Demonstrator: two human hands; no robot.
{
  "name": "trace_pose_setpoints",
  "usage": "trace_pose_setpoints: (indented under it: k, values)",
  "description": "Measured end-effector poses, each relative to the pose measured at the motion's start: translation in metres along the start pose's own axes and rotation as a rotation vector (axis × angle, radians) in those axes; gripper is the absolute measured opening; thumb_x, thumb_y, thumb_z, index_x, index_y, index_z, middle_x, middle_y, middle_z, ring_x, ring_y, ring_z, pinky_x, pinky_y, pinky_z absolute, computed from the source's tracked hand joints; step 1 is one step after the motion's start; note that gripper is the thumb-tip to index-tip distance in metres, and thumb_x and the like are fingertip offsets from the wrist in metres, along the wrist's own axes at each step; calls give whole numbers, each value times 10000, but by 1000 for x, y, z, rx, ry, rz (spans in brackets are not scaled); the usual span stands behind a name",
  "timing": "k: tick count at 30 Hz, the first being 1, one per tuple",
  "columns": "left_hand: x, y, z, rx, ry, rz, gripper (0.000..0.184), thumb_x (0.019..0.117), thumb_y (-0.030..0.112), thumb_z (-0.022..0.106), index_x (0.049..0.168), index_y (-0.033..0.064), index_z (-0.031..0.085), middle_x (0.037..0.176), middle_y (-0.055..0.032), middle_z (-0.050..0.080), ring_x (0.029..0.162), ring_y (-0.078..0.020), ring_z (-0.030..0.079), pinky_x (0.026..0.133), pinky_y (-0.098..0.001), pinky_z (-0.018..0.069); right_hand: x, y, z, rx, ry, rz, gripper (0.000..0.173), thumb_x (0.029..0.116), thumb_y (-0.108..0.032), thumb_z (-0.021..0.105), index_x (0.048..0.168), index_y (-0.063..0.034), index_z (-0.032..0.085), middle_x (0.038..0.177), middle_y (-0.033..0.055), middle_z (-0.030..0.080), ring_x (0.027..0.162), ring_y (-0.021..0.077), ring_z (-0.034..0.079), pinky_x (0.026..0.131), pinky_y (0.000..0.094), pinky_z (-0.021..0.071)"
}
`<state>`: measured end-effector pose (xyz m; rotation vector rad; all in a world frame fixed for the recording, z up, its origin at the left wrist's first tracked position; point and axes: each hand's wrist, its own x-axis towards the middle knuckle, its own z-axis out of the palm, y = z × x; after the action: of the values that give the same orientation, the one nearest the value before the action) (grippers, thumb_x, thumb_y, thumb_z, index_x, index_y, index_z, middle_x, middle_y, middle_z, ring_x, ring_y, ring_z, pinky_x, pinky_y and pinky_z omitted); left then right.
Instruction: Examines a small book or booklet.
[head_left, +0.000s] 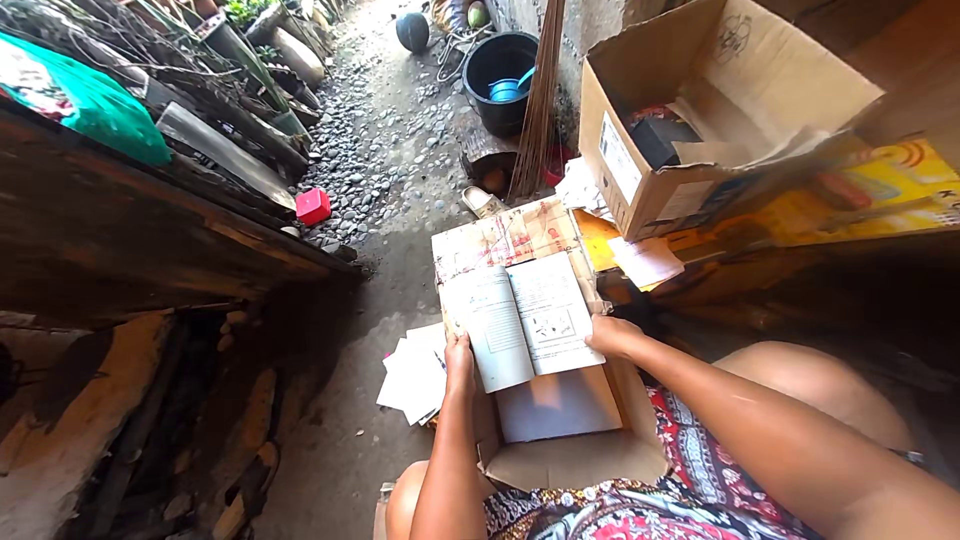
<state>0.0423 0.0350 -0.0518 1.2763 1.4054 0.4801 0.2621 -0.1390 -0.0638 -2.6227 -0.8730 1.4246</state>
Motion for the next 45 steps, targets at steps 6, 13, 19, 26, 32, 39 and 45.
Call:
trace_pose_setpoints:
  k: [6, 13, 19, 26, 32, 39, 45]
  values:
    - [0, 0, -1, 30, 6, 10, 412, 1121, 191, 406, 1470, -21, 463, 1348, -245, 582, 1172, -281, 599, 996, -445, 486, -4, -1, -2, -12, -9, 12, 556, 1006, -351, 589, 1346, 85, 525, 1327, 271, 620, 1264, 406, 603, 1024, 608, 472]
    - [-2, 3, 0, 40, 1, -1, 398, 1120, 192, 413, 1451, -19, 478, 1326, -239, 590, 1147, -274, 603, 979, -439, 488, -15, -11, -1, 29, 250, -94, 569, 1017, -320, 587, 1466, 8, 462, 1463, 252, 512, 1368, 439, 488, 1043, 627, 441]
    - [-2, 4, 2, 37, -1, -3, 414, 1116, 189, 422, 1472, -21, 457, 1392, -252, 552, 1208, -296, 578, 1009, -459, 473, -1, -23, 15, 155, 142, -360, 511, 1032, -286, 559, 1466, -25, 491, 1450, 222, 531, 1317, 403, 546, 1080, 593, 441]
    - [0, -1, -1, 48, -15, -8, 411, 1124, 206, 399, 1458, -23, 465, 1311, -249, 592, 1139, -287, 607, 973, -456, 495, 0, -39, 25, 167, 75, -503, 581, 1030, -288, 581, 1535, -54, 414, 1474, 225, 513, 1314, 390, 557, 1088, 577, 447]
    - [-1, -1, 0, 44, -11, -11, 417, 1125, 215, 400, 1467, -16, 462, 1351, -248, 577, 1187, -290, 589, 1004, -455, 480, 1, -52, 39, 145, 32, -595, 705, 1030, -334, 603, 1601, -46, 307, 1607, 201, 386, 1426, 359, 469, 1162, 548, 390]
    - [0, -4, -1, 3, -28, -9, 434, 1121, 240, 406, 1474, -8, 458, 1356, -248, 580, 1190, -295, 600, 1000, -465, 494, 4, -64, 49, 118, 8, -661, 791, 998, -377, 647, 1616, -52, 277, 1666, 154, 306, 1491, 320, 390, 1200, 525, 345]
    - [-3, -3, -1, -148, -113, -56, 357, 1107, 268, 457, 1330, 11, 565, 1109, -175, 674, 950, -220, 669, 834, -409, 560, 3, -64, 43, 257, 14, -604, 741, 1024, -494, 571, 1565, -33, 360, 1561, 207, 450, 1417, 349, 481, 1166, 554, 379]
